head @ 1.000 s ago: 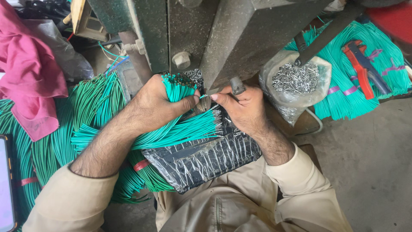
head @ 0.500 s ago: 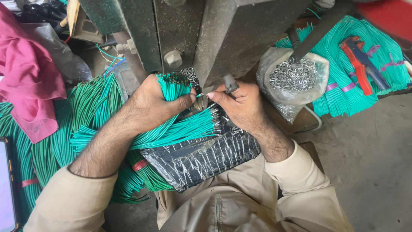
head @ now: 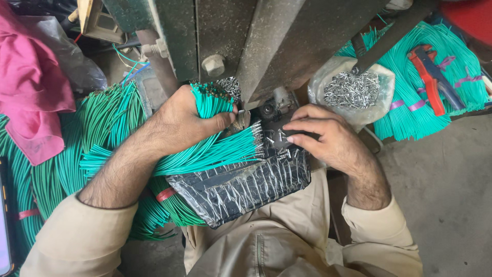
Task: The person repeatedly picks small metal ferrules from a bag and slides them onto the stripped ends of green wires held in a bundle. The person then uses a press machine to crimp each ferrule onto the wire end.
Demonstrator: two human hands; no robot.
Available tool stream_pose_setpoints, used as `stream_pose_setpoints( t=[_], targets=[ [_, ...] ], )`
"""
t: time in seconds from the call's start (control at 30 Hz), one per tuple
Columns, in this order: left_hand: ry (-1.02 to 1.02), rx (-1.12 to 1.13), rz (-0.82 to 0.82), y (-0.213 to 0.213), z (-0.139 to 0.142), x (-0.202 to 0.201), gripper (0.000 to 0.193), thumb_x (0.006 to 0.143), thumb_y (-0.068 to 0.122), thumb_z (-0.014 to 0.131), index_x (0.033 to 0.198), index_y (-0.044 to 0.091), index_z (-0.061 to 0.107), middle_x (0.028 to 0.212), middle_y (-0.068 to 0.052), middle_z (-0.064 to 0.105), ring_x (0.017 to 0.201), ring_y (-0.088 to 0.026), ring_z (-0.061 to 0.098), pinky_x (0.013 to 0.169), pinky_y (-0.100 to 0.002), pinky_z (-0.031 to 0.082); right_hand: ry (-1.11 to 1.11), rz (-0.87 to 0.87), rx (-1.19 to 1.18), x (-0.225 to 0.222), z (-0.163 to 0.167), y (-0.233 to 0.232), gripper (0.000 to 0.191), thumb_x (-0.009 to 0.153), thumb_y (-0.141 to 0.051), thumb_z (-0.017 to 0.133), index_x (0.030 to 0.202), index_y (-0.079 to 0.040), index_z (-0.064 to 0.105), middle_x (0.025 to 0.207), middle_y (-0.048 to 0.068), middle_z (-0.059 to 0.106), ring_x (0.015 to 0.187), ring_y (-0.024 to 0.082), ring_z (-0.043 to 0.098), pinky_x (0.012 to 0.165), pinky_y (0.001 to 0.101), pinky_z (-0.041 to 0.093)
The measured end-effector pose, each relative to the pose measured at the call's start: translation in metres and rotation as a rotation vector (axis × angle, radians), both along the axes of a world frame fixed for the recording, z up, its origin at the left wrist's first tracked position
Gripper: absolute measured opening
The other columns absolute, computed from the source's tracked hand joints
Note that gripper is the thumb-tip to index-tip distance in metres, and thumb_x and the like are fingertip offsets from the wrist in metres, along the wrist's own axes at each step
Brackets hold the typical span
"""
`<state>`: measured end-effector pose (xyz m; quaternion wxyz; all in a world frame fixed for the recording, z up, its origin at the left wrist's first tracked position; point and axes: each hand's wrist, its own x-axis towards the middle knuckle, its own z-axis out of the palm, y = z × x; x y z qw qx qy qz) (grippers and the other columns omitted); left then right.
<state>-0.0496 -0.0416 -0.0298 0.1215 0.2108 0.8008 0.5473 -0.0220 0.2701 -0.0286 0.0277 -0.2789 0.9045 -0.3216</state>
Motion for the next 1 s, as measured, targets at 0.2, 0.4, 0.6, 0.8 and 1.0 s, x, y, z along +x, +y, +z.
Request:
stream_pose_setpoints(
  t=[0.2, 0.4, 0.6, 0.8, 1.0],
  targets=[
    [-0.021, -0.007, 0.013, 0.000, 0.002, 0.002, 0.017, 0.088, 0.015, 0.076, 0.102, 0.006, 0.076, 0.081, -0.003, 0.076, 0.075, -0.010, 0.067, 0.072, -0.031, 0.057, 0.033, -0.053, -0.030, 0.002, -0.017, -0.013, 0.013, 0.089, -0.011, 0.075, 0.100, -0.006, 0.075, 0.099, 0.007, 0.067, 0.096, 0.023, 0.068, 0.087, 0.0353, 0.054],
    [0.045, 0.019, -0.023, -0.001, 0.000, 0.000, 0.017, 0.088, 0.014, 0.074, 0.102, 0.006, 0.075, 0.082, -0.003, 0.076, 0.076, -0.009, 0.068, 0.074, -0.031, 0.058, -0.037, -0.058, -0.008, 0.000, -0.011, -0.014, 0.016, 0.088, -0.012, 0.074, 0.102, -0.006, 0.073, 0.100, 0.007, 0.066, 0.096, 0.023, 0.068, 0.085, 0.0358, 0.054],
    [0.005, -0.014, 0.012, -0.001, 0.000, 0.001, 0.017, 0.087, 0.015, 0.074, 0.102, 0.007, 0.076, 0.078, -0.003, 0.075, 0.073, -0.010, 0.067, 0.071, -0.032, 0.057, 0.085, -0.007, 0.019, 0.000, -0.016, -0.015, 0.013, 0.088, -0.012, 0.075, 0.101, -0.008, 0.074, 0.099, 0.007, 0.066, 0.098, 0.024, 0.066, 0.088, 0.0368, 0.052],
    [0.027, -0.028, -0.024, -0.001, 0.002, 0.002, 0.016, 0.087, 0.017, 0.077, 0.098, 0.006, 0.075, 0.077, -0.002, 0.074, 0.072, -0.010, 0.066, 0.070, -0.031, 0.056, -0.067, -0.136, -0.238, 0.000, -0.033, -0.009, 0.006, 0.100, -0.005, 0.064, 0.106, -0.001, 0.065, 0.099, 0.006, 0.067, 0.093, 0.017, 0.065, 0.085, 0.0302, 0.053],
    [-0.004, 0.033, -0.018, 0.000, 0.003, 0.003, 0.016, 0.088, 0.017, 0.078, 0.098, 0.005, 0.073, 0.078, -0.001, 0.072, 0.073, -0.008, 0.063, 0.070, -0.031, 0.056, -0.164, -0.161, -0.659, -0.007, -0.042, -0.022, 0.010, 0.103, 0.001, 0.064, 0.111, 0.005, 0.068, 0.100, 0.008, 0.073, 0.089, 0.013, 0.069, 0.082, 0.0269, 0.057]
  ],
)
